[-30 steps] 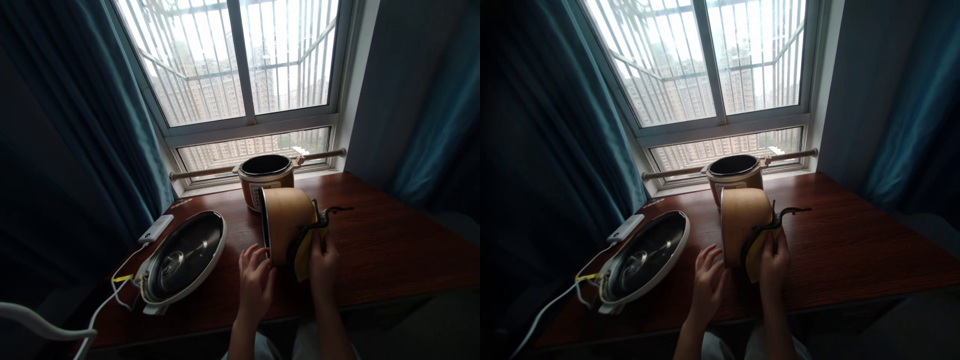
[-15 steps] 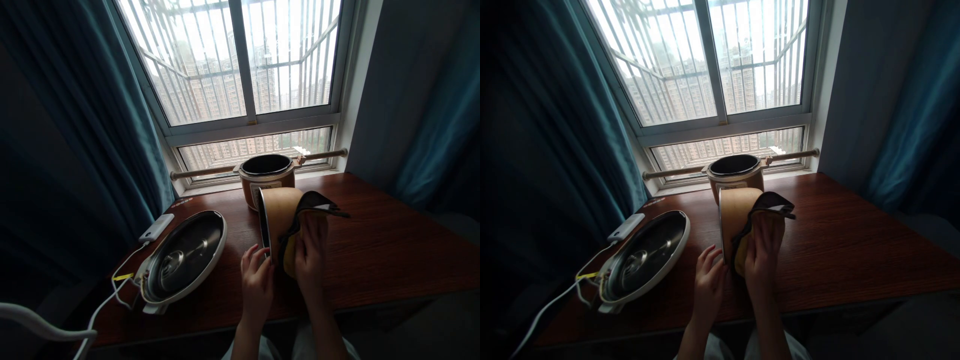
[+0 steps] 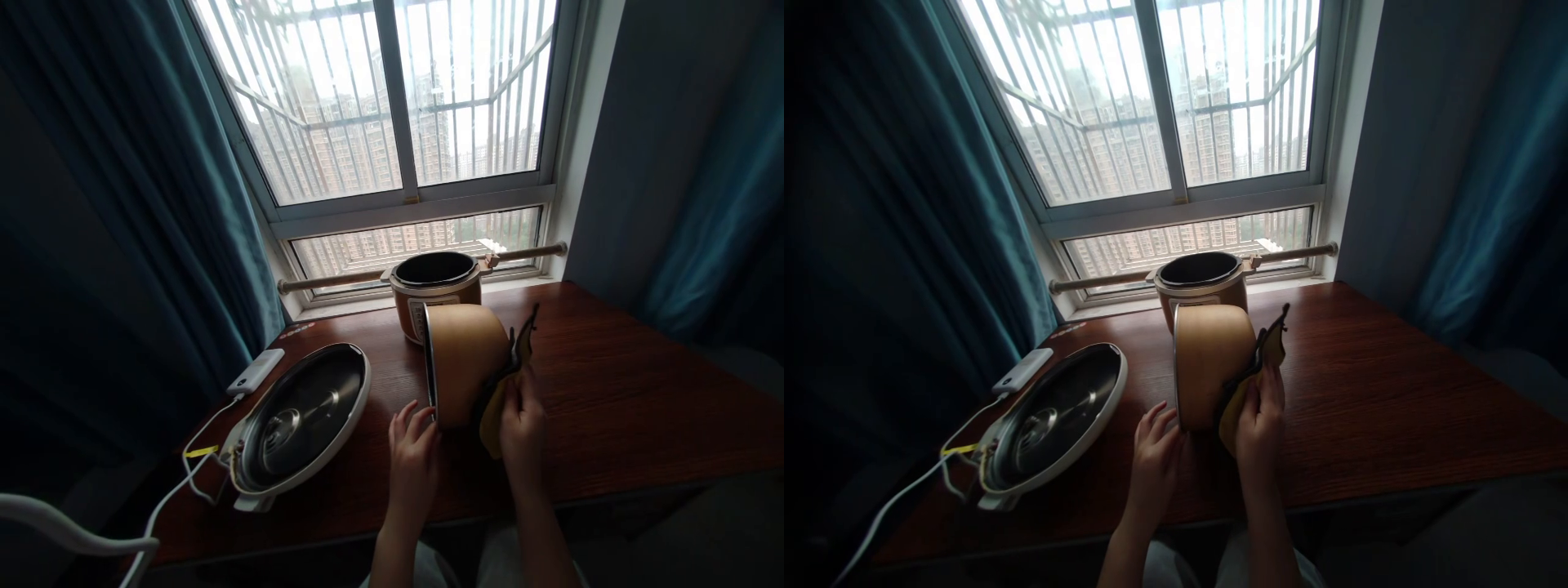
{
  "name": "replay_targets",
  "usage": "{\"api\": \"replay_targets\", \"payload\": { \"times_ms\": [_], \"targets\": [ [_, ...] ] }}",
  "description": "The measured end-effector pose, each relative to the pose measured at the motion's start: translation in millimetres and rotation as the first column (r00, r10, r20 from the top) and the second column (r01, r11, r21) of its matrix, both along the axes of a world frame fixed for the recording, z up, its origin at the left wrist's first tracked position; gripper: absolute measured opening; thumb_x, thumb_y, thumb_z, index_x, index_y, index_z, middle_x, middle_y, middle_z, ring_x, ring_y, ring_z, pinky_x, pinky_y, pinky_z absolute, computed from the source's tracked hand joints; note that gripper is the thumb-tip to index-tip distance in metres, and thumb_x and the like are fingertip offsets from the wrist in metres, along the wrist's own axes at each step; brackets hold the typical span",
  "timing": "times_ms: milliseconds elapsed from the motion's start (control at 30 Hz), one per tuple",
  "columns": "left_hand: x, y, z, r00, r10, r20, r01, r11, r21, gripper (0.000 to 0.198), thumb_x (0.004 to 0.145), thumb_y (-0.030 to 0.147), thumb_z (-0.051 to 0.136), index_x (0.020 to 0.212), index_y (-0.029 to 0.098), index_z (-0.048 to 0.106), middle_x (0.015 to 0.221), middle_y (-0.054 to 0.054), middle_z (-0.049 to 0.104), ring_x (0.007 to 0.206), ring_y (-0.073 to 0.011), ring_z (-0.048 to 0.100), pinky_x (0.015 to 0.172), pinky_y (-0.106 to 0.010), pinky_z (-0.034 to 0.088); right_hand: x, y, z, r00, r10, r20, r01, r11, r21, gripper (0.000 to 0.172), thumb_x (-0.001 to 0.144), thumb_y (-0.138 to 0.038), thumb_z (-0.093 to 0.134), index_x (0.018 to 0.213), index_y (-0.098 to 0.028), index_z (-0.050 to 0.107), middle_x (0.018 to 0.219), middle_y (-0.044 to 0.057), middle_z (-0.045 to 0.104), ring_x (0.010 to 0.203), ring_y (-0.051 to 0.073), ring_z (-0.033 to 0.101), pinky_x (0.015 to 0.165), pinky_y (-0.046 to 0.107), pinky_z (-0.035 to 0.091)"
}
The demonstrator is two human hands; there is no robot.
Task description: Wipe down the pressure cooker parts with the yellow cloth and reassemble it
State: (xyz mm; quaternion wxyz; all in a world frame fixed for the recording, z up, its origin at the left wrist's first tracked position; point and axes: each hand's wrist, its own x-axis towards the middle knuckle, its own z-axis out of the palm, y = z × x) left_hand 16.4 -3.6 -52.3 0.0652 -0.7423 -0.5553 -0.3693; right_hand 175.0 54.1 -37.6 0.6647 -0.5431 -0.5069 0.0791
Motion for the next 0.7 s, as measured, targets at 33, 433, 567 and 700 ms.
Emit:
{"api": "replay_targets", "payload": {
  "times_ms": [33,433,567,700],
  "targets": [
    [-0.8,0.1,-0.4,1.0,0.005,-0.003,-0.005,1.0,-0.005,0.026,0.084,0.008,0.043,0.095,0.021,0.062,0.114,-0.006,0.059,0.119,-0.0264,0.041,0.096,-0.053,0.037,-0.4,-0.7,0.1,1.0,0.012,0.001,-0.012,1.0,0.002,0.044,0.091,-0.028,0.036,0.133,-0.018,0.043,0.134,0.012,0.046,0.127,0.025,0.037,0.104,0.048,0.03],
    [-1.9,-1.0,-6.3,1.0,-0.02,0.003,0.02,0.999,-0.035,0.034,0.082,0.005,0.041,0.103,0.022,0.062,0.117,-0.007,0.057,0.121,-0.0271,0.04,0.096,-0.052,0.04,-25.6,-18.8,17.0,0.885,0.199,0.421,-0.253,0.965,0.075,0.042,0.088,-0.018,0.035,0.128,-0.025,0.048,0.136,0.002,0.045,0.136,0.024,0.019,0.106,0.054,0.02],
    [0.7,-1.3,-3.5,1.0,-0.016,-0.012,0.016,0.999,-0.045,0.026,0.084,0.008,0.042,0.09,0.021,0.064,0.113,-0.006,0.059,0.119,-0.0266,0.043,0.095,-0.053,0.04,-13.5,-8.9,7.8,0.995,0.062,0.079,-0.067,0.995,0.07,0.039,0.089,-0.024,0.035,0.125,-0.019,0.052,0.135,0.008,0.046,0.132,0.023,0.03,0.106,0.048,0.025],
    [4.3,-1.5,-3.4,0.999,-0.036,-0.019,0.035,0.997,-0.07,0.027,0.083,0.007,0.043,0.093,0.022,0.064,0.116,-0.006,0.058,0.12,-0.0271,0.041,0.095,-0.054,0.039,-6.3,-6.4,5.3,0.984,0.028,-0.176,-0.032,0.999,-0.017,0.041,0.087,-0.031,0.041,0.123,-0.015,0.053,0.129,0.013,0.051,0.121,0.023,0.045,0.102,0.043,0.033]
  ]
}}
